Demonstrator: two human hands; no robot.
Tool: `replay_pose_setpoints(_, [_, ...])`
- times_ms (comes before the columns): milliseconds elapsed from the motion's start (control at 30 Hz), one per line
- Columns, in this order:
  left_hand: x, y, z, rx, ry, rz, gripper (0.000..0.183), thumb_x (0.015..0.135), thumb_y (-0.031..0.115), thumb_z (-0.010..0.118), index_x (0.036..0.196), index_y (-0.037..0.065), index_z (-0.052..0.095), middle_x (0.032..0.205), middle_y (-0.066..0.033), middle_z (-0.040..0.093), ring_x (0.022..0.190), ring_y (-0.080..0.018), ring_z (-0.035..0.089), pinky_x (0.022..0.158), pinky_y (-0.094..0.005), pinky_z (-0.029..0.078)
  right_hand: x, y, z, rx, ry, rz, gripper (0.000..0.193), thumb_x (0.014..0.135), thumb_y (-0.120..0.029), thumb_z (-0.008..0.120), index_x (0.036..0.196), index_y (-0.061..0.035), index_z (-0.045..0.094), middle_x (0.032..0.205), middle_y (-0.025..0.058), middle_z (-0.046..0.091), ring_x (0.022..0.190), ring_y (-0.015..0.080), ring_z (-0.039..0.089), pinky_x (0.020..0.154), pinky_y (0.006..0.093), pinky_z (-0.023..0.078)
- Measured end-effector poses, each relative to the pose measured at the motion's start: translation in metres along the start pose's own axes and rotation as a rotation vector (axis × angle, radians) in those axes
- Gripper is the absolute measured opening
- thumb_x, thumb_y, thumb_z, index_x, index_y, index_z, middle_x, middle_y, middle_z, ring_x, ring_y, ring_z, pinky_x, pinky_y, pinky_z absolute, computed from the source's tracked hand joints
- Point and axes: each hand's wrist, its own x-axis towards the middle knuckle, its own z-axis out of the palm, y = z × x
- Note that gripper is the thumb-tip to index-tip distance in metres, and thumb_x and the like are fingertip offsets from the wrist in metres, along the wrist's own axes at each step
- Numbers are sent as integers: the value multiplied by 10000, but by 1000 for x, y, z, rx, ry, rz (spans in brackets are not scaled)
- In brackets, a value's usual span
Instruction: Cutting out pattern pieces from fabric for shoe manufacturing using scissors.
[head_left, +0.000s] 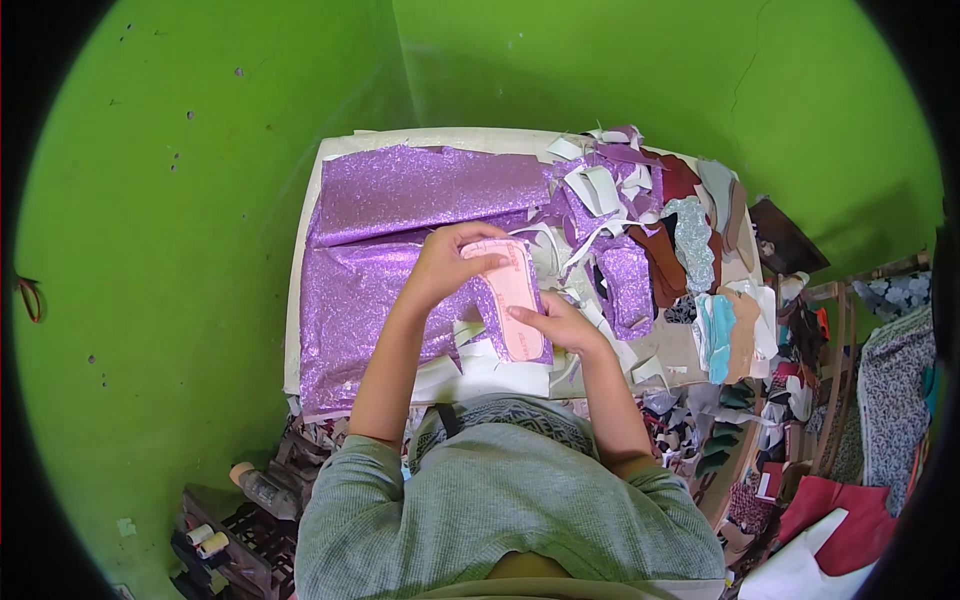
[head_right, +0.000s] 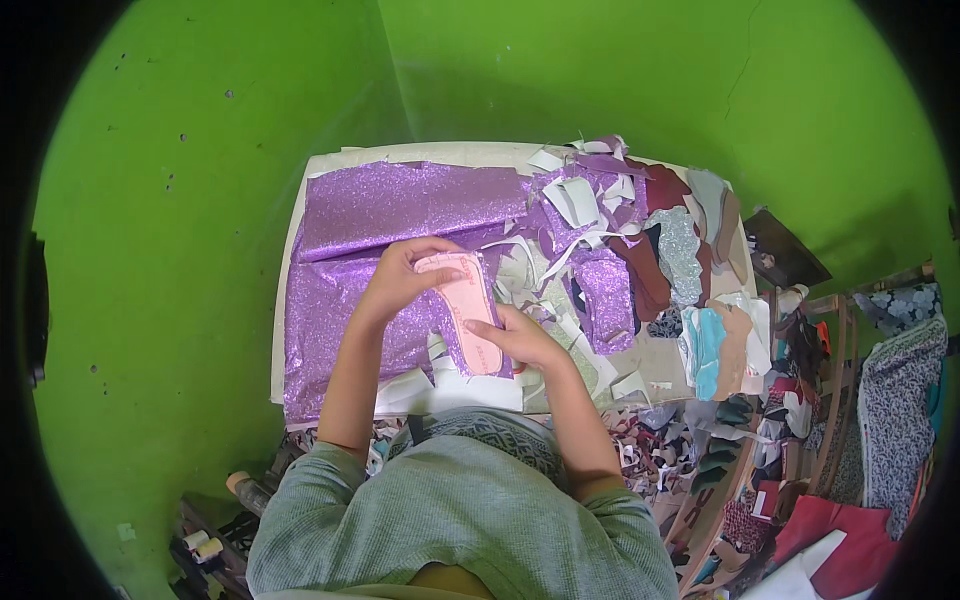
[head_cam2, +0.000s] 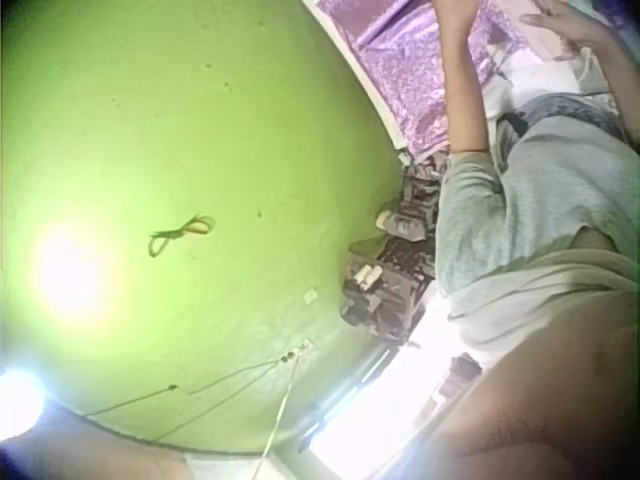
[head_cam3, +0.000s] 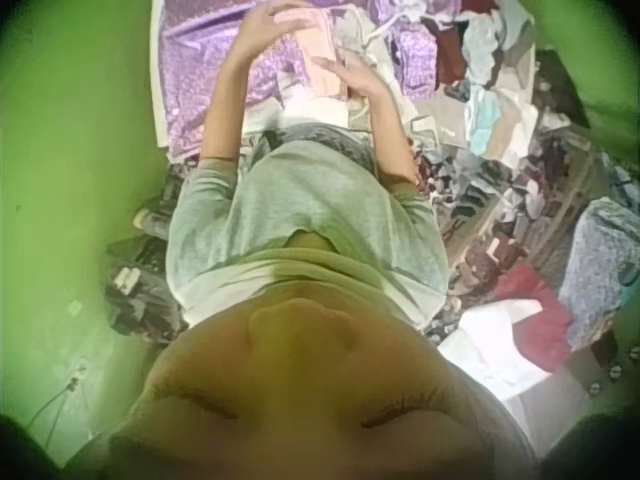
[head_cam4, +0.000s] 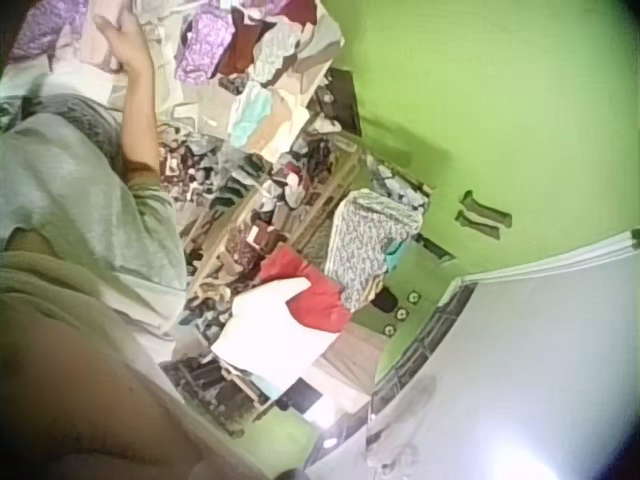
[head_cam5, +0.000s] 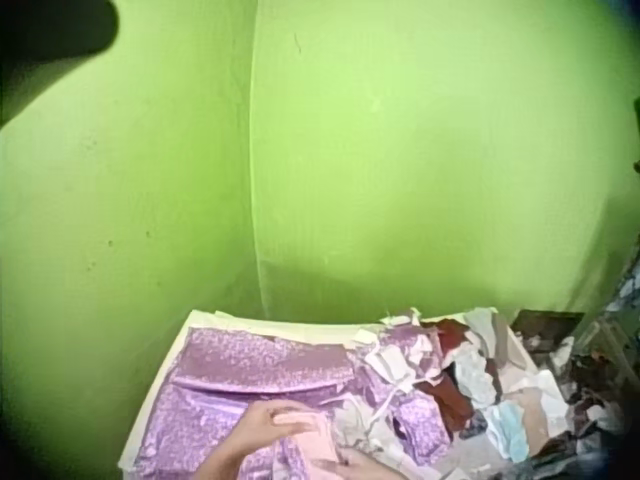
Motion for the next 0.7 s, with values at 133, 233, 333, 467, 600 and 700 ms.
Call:
replay_pose_setpoints(133, [-8, -17, 12, 36, 415, 78, 339, 728, 98, 682, 1035, 11, 567, 749, -22, 603, 698, -61, 540, 614, -190, 427, -3, -7, 14, 108, 188, -299, 488, 868, -290, 548, 1214, 22, 406, 1078, 109, 537, 981, 139, 510, 847, 262, 413])
replay_pose_setpoints(233, [-23, -22, 31, -224, 409, -168, 261, 814, 191, 623, 1006, 28, 556, 765, 0, 583, 662, -44, 506, 591, -191, 403, 1, -1, 14, -48, 299, -460, 541, 874, -299, 531, 1260, 32, 347, 1147, 157, 506, 1052, 199, 495, 906, 292, 379])
replay_pose_setpoints(333, [-31, -46, 45, -438, 455, -188, 199, 874, 222, 553, 958, 43, 569, 784, 1, 590, 677, -42, 517, 609, -207, 413, 13, 22, 7, -229, 373, -418, 583, 875, -309, 522, 1290, 35, 302, 1209, 198, 473, 1125, 247, 464, 945, 312, 345])
replay_pose_setpoints(467, [-35, -51, 53, -513, 560, -68, 166, 877, 192, 546, 950, 47, 577, 796, 8, 595, 675, -37, 516, 601, -193, 407, 7, 15, 9, -291, 339, -381, 605, 875, -324, 516, 1301, 36, 281, 1239, 227, 446, 1156, 271, 445, 959, 323, 333])
replay_pose_setpoints(600, [-36, -57, 54, -509, 604, 28, 166, 889, 193, 523, 950, 44, 564, 825, 5, 597, 672, -31, 513, 587, -178, 404, -1, 2, 16, -193, 271, -366, 574, 873, -240, 541, 1308, 32, 284, 1247, 196, 431, 1146, 222, 422, 953, 314, 330])
replay_pose_setpoints(700, [-40, -57, 60, -679, 559, -62, 198, 908, 217, 488, 975, 38, 542, 850, -8, 598, 694, -42, 528, 603, -189, 419, 4, 15, 18, -253, 307, -393, 586, 873, -234, 541, 1315, 30, 263, 1266, 206, 405, 1162, 234, 406, 963, 318, 318])
